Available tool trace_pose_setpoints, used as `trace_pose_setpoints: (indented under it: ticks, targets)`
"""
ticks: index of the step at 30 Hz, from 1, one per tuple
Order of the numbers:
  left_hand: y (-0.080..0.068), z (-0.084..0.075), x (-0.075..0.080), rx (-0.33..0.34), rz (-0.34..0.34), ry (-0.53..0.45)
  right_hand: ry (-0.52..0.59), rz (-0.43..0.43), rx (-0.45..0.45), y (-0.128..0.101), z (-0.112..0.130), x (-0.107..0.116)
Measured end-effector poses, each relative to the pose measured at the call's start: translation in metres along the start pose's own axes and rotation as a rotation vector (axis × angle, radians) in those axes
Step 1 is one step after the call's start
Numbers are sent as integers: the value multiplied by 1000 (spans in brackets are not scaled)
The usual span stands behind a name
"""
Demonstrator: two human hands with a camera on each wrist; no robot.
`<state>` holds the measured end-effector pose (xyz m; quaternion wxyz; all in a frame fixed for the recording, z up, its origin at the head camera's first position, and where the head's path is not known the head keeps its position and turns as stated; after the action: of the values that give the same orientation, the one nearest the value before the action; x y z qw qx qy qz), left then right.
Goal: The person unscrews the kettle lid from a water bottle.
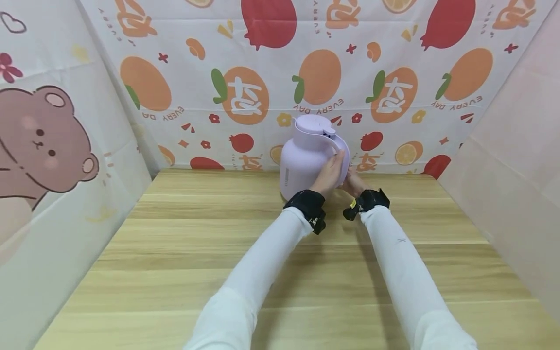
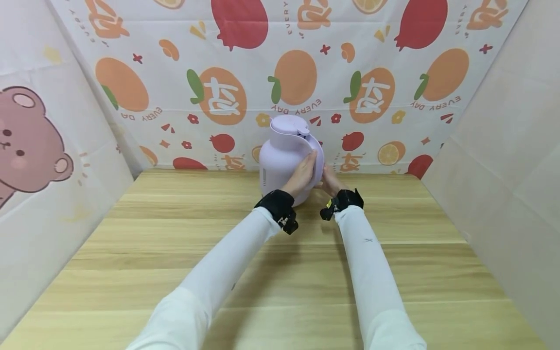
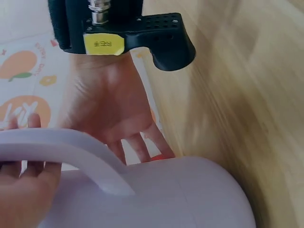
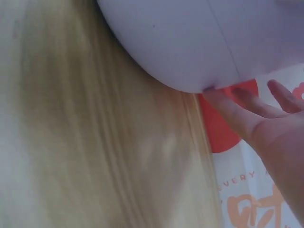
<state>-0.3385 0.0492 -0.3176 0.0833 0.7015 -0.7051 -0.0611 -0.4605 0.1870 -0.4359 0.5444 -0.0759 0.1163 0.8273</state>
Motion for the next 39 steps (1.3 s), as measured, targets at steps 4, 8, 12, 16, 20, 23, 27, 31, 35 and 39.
trace_pose_setpoints:
  ticks: [4,8,12,16,20,23,27,31,35,39]
  targets:
    - [-8,3,1,22,-30,20,41,24,17,22,-32,32]
    - [-13,4,6,39,-77,-24,19,-51,66,-5,-14,-4]
    - [-17,3,15,112,-39,-247,-123,-226,39,-43,22,-60]
    - [-23,2,26,146,34,-344,-139,-360,-25,-59,38,-88]
    - [-30,1,35,93,91,-346,-129,-443,-57,-73,45,-107]
    - [-35,3,39,70,94,-326,-143,-468,-64,-79,44,-114]
    - [-41,4,45,51,82,-281,-148,-489,-52,-82,36,-117]
    - [-46,4,49,8,71,-228,-170,-526,-34,-84,30,-120]
    - [-48,5,52,-40,72,-207,-182,-551,-23,-86,27,-125]
    - [-48,6,54,-61,71,-197,-174,-557,-8,-89,28,-128]
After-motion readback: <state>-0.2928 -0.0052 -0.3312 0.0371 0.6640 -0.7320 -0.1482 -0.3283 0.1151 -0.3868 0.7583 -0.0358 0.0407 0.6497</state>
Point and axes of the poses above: each hand's wrist, its own y-axis towards the middle knuckle, its own x-axis out of the back of the hand, z = x × y, the point moved 1 cm from there along y, towards the middle knuckle, and after that the axes turned 11 degrees about -z, right-handed, at the moved point
